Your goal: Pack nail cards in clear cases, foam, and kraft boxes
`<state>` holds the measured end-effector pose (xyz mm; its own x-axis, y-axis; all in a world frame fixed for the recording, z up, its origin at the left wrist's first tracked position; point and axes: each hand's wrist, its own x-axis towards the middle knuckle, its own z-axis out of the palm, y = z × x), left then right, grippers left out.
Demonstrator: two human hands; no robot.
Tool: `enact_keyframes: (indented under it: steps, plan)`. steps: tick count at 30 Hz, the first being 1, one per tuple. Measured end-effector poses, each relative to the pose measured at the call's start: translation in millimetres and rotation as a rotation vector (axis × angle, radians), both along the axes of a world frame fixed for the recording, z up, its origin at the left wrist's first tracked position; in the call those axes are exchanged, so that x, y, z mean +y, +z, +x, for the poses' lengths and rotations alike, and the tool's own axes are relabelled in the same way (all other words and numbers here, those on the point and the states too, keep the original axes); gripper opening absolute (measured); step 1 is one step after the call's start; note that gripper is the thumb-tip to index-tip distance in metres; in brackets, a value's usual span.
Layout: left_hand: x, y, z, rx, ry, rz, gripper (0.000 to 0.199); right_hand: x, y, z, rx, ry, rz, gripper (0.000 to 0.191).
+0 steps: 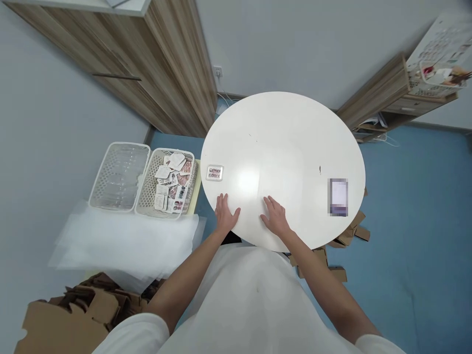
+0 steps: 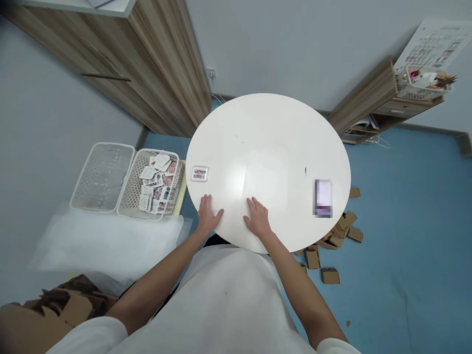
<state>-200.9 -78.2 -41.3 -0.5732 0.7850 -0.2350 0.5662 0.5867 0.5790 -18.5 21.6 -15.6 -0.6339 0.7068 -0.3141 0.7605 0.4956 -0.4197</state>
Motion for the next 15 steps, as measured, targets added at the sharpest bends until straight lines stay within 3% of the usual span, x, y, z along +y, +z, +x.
enact_keyframes:
  steps: [4,8,12,15]
  plan:
    - [12,4.9,-57,-0.094,0.157,0.082,0.076,2,4.6,-58,0.038,-0.008,-0.177,0.063]
    - [30,2.9,-105,-0.197,0.217,0.19,0.069,10,6.7,-121,0.194,-0.199,-0.45,0.065]
    - [41,-5.7,-128,-0.416,0.237,0.185,0.063,17,7.9,-171,0.343,-0.331,-0.615,0.066]
    - [42,-9.9,-133,-0.521,0.243,0.18,0.059,19,7.2,-190,0.403,-0.385,-0.683,0.07]
